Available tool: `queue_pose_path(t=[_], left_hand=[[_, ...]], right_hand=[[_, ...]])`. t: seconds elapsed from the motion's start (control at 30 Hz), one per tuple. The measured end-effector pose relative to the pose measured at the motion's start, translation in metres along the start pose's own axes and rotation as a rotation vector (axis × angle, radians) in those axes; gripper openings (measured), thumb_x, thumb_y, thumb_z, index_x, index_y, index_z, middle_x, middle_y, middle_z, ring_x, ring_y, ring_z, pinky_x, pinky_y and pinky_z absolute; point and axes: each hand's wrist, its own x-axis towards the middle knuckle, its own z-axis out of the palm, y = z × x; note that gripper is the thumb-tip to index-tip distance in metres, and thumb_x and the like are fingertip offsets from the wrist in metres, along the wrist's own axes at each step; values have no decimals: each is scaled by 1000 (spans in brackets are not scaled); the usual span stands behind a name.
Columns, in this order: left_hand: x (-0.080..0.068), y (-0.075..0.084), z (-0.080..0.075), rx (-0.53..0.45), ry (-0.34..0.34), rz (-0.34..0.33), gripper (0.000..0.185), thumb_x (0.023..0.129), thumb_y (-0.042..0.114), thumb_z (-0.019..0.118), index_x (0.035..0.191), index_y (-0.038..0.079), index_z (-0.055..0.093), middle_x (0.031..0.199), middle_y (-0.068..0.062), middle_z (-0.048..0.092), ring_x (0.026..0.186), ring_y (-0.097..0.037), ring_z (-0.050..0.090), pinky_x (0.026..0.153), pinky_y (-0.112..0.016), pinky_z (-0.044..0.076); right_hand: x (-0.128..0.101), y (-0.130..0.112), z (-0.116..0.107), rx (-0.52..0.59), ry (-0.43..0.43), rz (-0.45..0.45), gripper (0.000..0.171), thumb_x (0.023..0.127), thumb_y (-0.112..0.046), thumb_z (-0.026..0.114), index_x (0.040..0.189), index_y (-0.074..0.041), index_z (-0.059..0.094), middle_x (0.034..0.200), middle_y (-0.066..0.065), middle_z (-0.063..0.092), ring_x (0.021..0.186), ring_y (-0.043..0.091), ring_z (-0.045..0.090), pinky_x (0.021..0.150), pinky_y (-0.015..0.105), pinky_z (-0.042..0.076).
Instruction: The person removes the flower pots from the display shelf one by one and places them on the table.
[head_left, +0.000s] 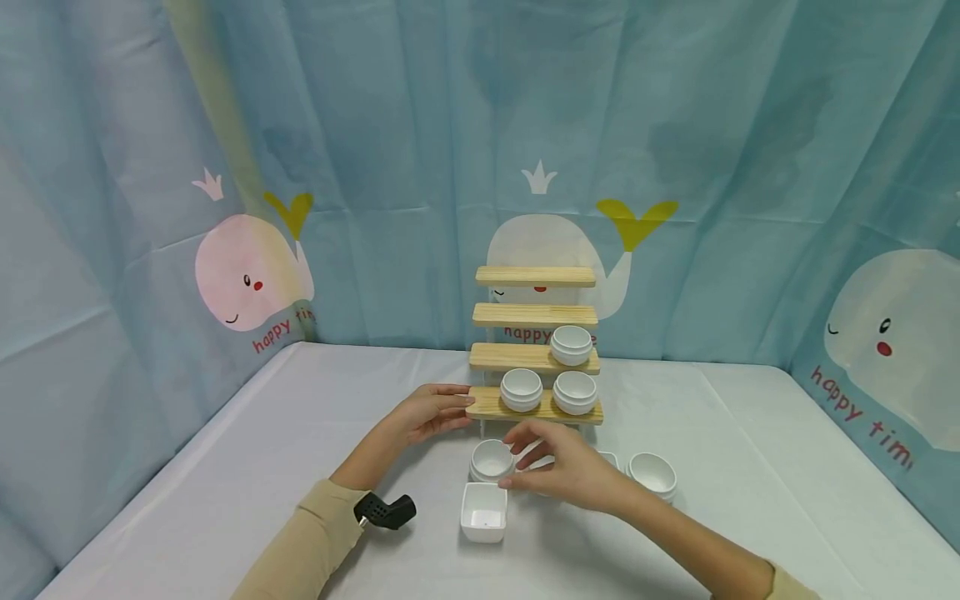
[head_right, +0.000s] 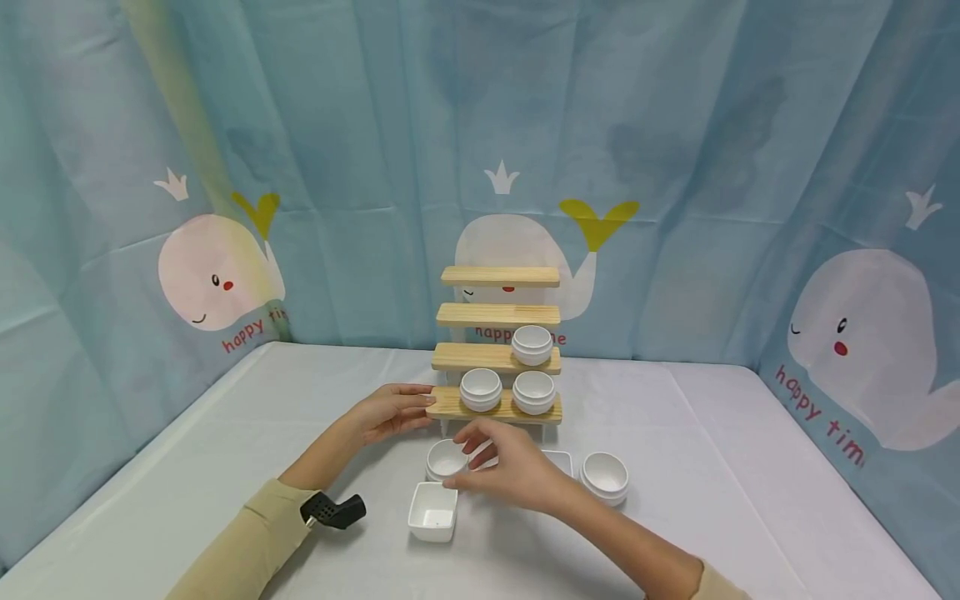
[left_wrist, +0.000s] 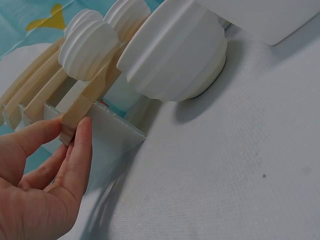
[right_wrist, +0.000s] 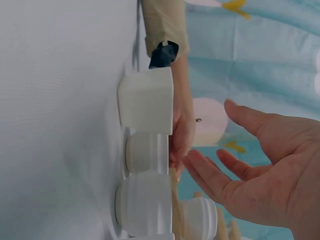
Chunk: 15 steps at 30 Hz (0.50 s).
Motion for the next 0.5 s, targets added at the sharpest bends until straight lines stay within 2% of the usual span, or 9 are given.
queue_pose_path(t=[0.23,0.5], left_hand=[[-1,1,1,4,4,-1,50,105,1,61,151,-14,45,106,-11,70,84,-11,73,79,-22,66],[0,1,1,12,15,-9,50,105,2,62,150,-13,46,108,-12,70,85,-12,74,79,-23,66]], right_hand=[[-1,-6,-8,13,8,-9,44,91,-10,85,124,8,62,122,20,65,105,33,71,86,25,65],[-1,-10,-17,-12,43,18,45,92,-14,84,127,5,62,123,16,67,107,30,71,88,29,66]])
